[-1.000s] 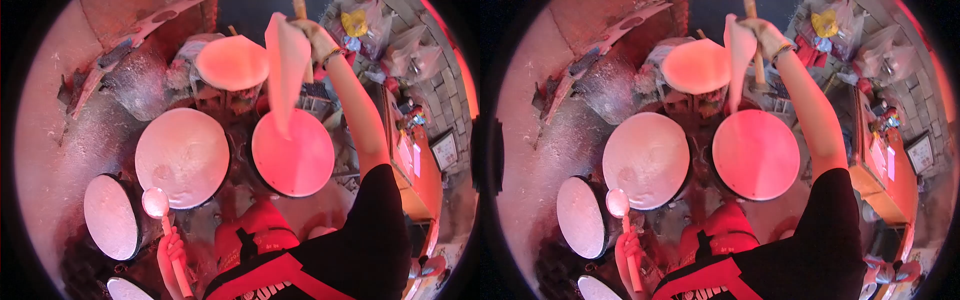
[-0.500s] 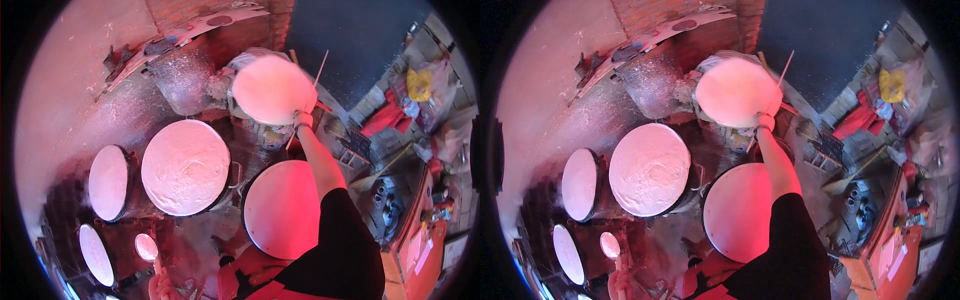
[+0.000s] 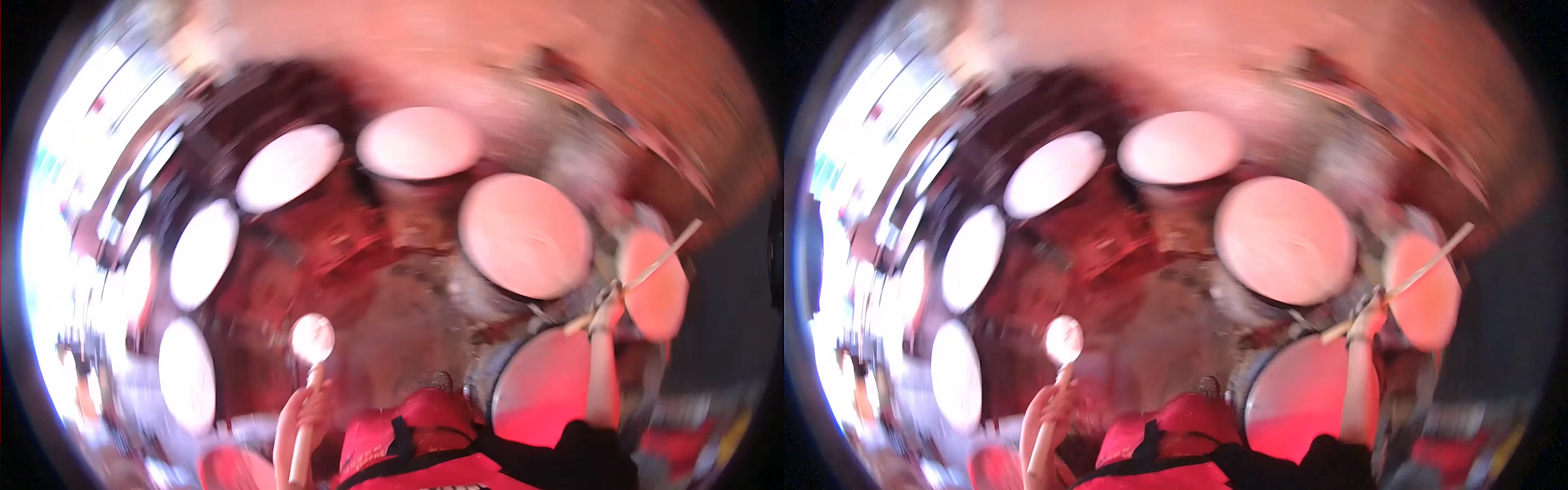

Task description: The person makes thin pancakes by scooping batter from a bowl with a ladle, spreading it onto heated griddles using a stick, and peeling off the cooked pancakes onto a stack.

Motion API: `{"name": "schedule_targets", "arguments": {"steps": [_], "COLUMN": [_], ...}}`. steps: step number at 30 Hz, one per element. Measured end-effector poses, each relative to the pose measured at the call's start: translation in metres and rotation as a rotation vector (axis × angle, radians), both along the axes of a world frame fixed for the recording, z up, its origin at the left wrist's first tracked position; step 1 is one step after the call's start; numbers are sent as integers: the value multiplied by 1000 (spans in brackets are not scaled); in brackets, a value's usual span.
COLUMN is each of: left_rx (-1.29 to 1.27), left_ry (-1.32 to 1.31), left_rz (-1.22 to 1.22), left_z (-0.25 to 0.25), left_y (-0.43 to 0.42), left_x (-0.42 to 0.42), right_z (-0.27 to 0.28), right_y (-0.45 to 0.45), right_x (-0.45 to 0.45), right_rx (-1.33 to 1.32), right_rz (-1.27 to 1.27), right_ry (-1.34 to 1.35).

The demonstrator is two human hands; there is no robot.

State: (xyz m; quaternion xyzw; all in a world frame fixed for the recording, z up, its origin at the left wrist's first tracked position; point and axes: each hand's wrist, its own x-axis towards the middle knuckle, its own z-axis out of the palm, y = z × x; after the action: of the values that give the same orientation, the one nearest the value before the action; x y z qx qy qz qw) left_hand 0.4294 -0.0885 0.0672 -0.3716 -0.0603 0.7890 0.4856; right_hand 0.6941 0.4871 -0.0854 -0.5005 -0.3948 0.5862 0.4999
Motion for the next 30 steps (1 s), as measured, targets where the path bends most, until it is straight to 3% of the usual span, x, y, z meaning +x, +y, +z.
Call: {"name": "schedule_targets", "arguments": {"steps": [1, 2, 3, 4, 5, 7, 8, 9, 11, 12, 14, 15, 17, 18, 19, 21, 22, 24, 26, 27, 28, 30], "left_rx": [4, -47, -102, -107, -127, -131, -259, -392, -913, -915, -992, -1005, -1017, -1099, -1186, -1222, -1370, -1663, -2054, -2242, -2425, -2553], "left_ry": [4, 65, 116, 105, 131, 126, 127, 102, 96, 60, -48, -64, -171, -219, -261, -252, -226, -129, 149, 309, 484, 558], "left_rz": [61, 146, 218, 338, 415, 584, 690, 791, 764, 871, 1015, 1064, 1076, 999, 927, 836, 678, 262, -161, -223, -285, -861], "left_z": [-12, -25, -38, -49, -59, -96, -110, -120, -141, -113, -148, -147, -168, -173, -213, -239, -250, -265, -292, -314, -330, -340], "left_y": [-19, -43, -67, -93, -101, -162, -183, -203, -248, -227, -276, -278, -315, -325, -365, -390, -404, -429, -457, -471, -486, -514], "left_x": [2, 10, 20, 31, 45, 68, 84, 100, 120, 134, 165, 182, 211, 225, 226, 235, 234, 228, 219, 212, 203, 173], "right_z": [24, 27, 28, 19, -32, 31, 34, 37, 38, 75, 81, 100, 107, 99, 65, 51, 47, 49, 75, 92, 106, 122], "right_y": [-60, -119, -162, -232, -262, -434, -486, -533, -618, -605, -668, -677, -734, -749, -800, -841, -861, -888, -899, -901, -898, -886], "right_x": [-87, -150, -205, -248, -281, -310, -316, -319, -321, -321, -317, -316, -314, -314, -322, -320, -320, -318, -324, -328, -329, -327], "right_rx": [-167, -263, -841, -525, -797, 34, 128, 123, -16, -47, -303, -321, -160, -243, -234, -135, -134, 221, 268, 320, 201, -198], "right_rz": [111, 349, 982, 1230, 1418, 1839, 2073, 2303, 2632, 2734, 2808, 2841, 2847, 2798, 2732, 2765, 2755, 2934, 3010, 3093, 3011, 2746], "right_ry": [-138, -28, 264, 282, 281, -97, -103, -187, -428, -447, -774, -808, -1088, -1149, -1288, -1359, -1382, -1395, -1504, -1586, -1729, -1899]}}
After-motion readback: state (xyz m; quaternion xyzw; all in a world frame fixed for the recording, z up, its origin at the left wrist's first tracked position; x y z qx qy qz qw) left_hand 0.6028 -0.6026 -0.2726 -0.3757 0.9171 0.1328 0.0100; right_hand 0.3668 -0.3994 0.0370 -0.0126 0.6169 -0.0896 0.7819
